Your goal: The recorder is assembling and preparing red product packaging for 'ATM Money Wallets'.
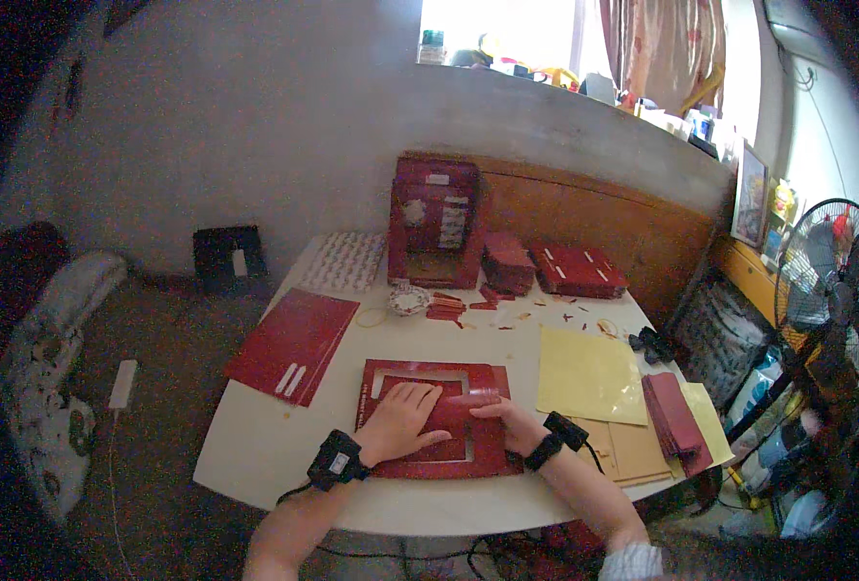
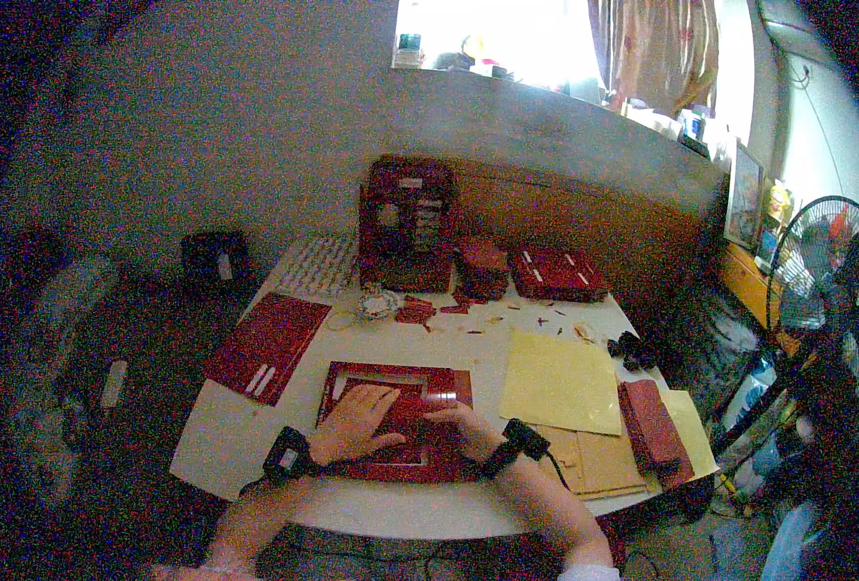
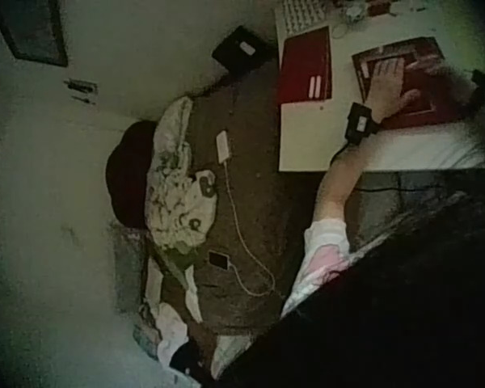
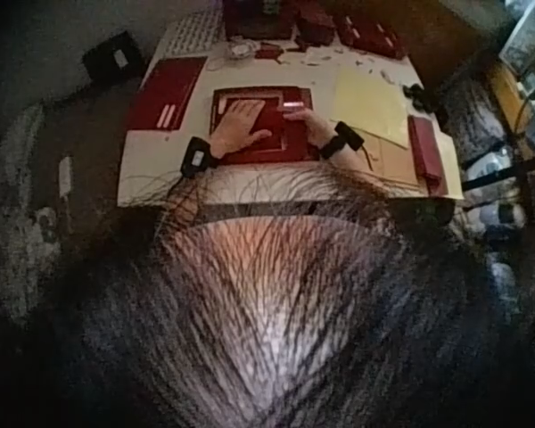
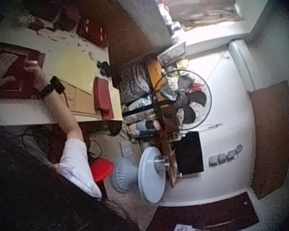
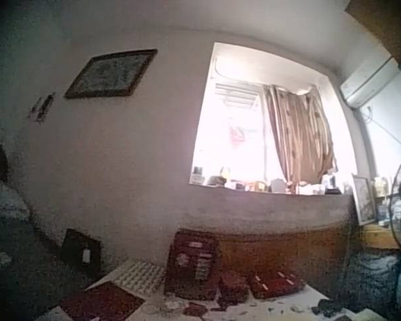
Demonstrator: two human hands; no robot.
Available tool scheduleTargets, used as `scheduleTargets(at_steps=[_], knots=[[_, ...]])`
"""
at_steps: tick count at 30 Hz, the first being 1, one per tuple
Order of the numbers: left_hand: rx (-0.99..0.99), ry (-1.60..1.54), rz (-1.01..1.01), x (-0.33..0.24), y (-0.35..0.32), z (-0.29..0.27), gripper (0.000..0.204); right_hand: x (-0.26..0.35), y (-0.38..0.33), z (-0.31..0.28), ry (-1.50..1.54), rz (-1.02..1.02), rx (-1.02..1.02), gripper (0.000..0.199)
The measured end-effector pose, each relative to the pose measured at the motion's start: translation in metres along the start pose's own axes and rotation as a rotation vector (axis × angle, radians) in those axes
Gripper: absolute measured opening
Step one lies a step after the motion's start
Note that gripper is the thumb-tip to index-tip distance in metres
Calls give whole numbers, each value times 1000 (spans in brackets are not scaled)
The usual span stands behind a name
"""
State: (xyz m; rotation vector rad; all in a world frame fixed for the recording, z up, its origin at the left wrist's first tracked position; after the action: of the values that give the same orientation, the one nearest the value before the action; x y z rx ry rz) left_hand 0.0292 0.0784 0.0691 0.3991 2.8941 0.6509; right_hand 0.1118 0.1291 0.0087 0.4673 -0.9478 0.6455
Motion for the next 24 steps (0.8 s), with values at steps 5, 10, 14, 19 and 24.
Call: scheduleTargets(at_steps=[5,10,14,19,24], knots=[[-41,19,13,-3,0,-1,64,-4,2,0,1,-12,62,31],[-74,13,34,-5,3,1,56,-16,8,-29,30,20,-54,32],[-78,27,45,-3,1,0,47,15,1,-30,-356,-58,-188,35],[-19,23,35,-8,9,10,41,83,-2,-45,-1138,-746,-262,43],[59,-71,60,-17,7,19,42,71,-13,55,-1442,-883,344,47]])
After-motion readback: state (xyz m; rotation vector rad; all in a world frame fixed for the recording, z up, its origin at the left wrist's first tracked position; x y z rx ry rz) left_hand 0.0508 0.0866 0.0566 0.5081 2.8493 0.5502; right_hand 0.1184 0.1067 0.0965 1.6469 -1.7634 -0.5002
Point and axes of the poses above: each hand's wrist, its own y-axis towards the middle knuckle, its own z-axis out of the palm, x = y × z, the point moved 10 cm from there along y, towards the middle knuckle, and after that the axes turned 15 degrees about -z, right-handed, at the moved point
